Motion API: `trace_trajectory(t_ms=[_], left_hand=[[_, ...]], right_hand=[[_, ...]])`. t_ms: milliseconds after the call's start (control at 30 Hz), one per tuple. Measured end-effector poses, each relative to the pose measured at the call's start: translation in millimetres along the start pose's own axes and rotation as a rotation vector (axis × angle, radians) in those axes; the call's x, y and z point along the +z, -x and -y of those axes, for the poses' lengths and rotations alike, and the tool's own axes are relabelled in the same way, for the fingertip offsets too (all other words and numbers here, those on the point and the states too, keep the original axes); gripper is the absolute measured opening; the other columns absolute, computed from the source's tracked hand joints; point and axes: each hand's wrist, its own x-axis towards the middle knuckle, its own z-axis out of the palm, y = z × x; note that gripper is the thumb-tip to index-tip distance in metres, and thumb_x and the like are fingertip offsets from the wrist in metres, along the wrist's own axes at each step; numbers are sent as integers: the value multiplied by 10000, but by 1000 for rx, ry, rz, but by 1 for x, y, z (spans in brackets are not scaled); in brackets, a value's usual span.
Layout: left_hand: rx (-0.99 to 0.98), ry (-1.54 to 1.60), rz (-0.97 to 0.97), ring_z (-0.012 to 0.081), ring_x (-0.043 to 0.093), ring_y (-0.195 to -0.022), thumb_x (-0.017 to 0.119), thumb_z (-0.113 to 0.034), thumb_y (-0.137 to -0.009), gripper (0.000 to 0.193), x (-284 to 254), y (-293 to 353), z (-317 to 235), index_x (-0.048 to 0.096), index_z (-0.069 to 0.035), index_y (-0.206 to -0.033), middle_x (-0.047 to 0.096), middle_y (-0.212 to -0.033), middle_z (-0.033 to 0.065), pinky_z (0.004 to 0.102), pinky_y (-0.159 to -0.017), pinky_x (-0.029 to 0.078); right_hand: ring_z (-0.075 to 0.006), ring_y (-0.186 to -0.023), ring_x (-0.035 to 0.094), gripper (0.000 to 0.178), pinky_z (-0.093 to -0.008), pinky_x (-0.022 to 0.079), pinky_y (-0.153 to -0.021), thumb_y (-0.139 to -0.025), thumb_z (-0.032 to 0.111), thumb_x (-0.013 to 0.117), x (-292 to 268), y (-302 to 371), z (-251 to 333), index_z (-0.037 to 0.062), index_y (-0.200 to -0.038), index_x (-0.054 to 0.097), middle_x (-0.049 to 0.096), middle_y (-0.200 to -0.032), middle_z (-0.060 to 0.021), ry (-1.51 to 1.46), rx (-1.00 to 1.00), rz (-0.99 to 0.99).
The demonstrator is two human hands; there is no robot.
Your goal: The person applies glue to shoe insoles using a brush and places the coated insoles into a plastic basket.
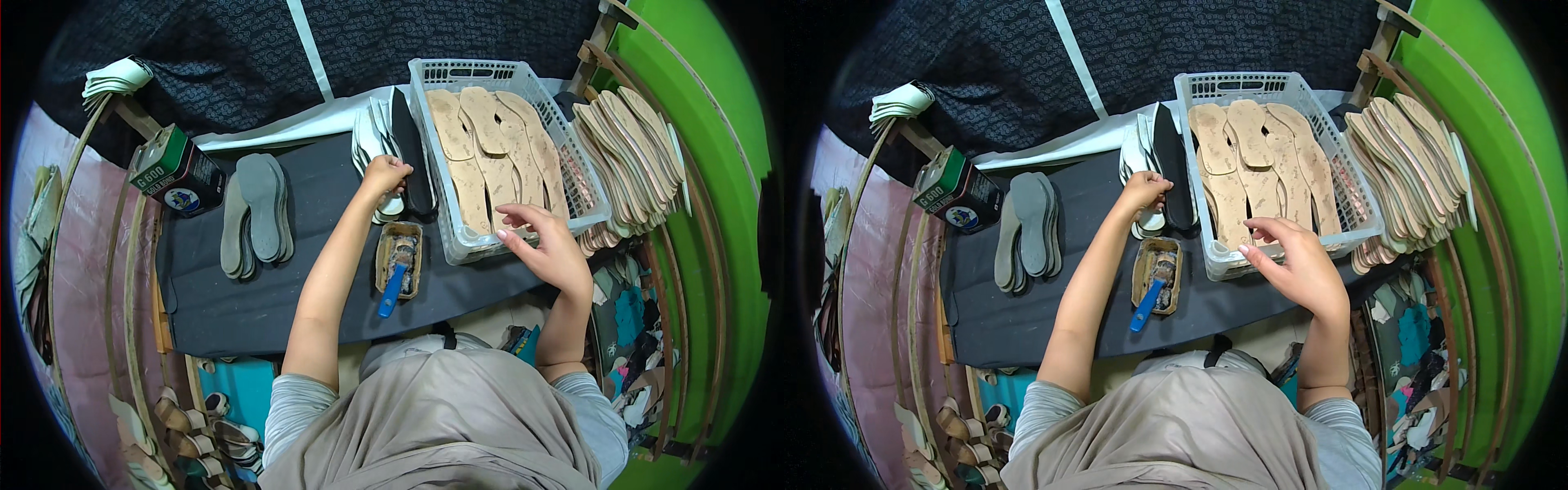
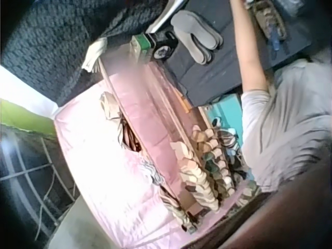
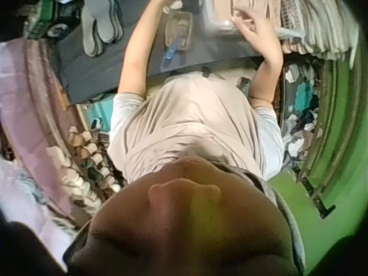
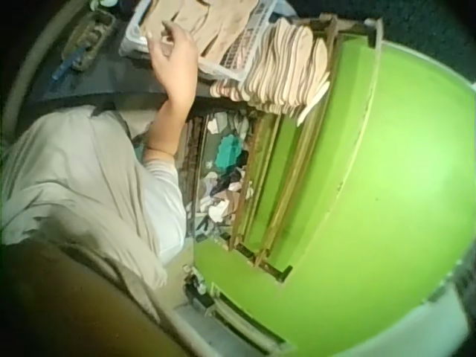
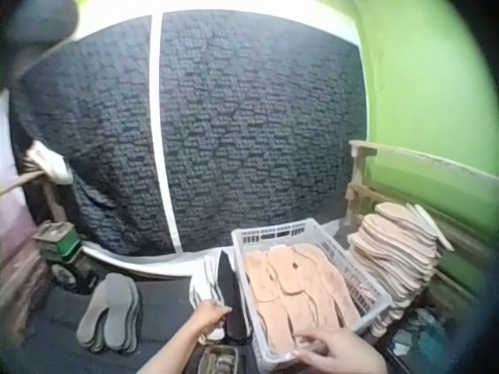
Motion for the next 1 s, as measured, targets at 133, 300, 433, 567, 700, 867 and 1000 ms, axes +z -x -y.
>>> trace_trajectory(t_ms=[133, 300, 433, 567, 700, 867, 1000], left_hand=[[-52, 319, -11, 83, 446, -546, 569, -181, -822, 89, -21, 31, -25, 546, -99, -796, 431, -654, -31, 227, -448, 421], [260, 810, 94, 201, 620, -725, 388, -31, -779, 54, -64, 80, -29, 412, -79, -784, 539, -756, 76, 316, -561, 541], [391, 944, 58, 299, 612, -891, 393, -31, -738, 124, -72, 128, -18, 417, -49, -858, 556, -937, 163, 410, -688, 544], [606, 481, -117, 188, 539, -835, 535, -23, -717, 173, -66, 164, 7, 421, -67, -841, 479, -962, 92, 313, -747, 447], [802, -117, -268, 203, 427, -961, 738, -74, -674, 319, -54, 207, 1, 495, -55, -879, 327, -1111, 112, 315, -784, 416], [827, 433, -136, 202, 345, -1107, 763, -118, -705, 704, -66, 211, 29, 274, -69, -1209, 294, -1184, 108, 343, -941, 343], [484, 746, -223, 199, 425, -1144, 659, -55, -808, 685, -81, 213, 27, 200, -51, -1316, 379, -1252, 120, 352, -1002, 322]], right_hand=[[-264, -868, 614, 332, -336, 468, -778, -824, 218, 638, 12, 3, 12, -11, -1061, 600, 634, -916, -168, -28, -2, -84], [-247, -867, 619, 299, -327, 469, -774, -816, 171, 640, 44, 1, 32, 6, -1062, 601, 635, -919, -156, -113, -56, -102], [-166, -845, 608, 384, -282, 476, -767, -804, 114, 661, 83, -2, 58, 39, -1165, 553, 632, -962, -104, -340, -140, -58], [-170, -881, 585, 601, -286, 484, -763, -837, 167, 649, 125, -11, 80, 34, -1345, 355, 577, -1117, -159, -565, -93, -30], [-186, -794, 618, 468, -285, 487, -680, -884, 163, 584, 155, -25, 91, -33, -1263, 393, 616, -976, -171, -593, -137, -110], [-151, -521, 526, 201, -279, 398, -487, -896, 114, 553, 176, -27, 95, -38, -1020, 509, 585, -668, -131, -453, -63, -187], [-143, -488, 474, 179, -286, 381, -477, -884, 125, 579, 188, -21, 102, -33, -951, 528, 563, -633, -124, -514, -95, -112]])
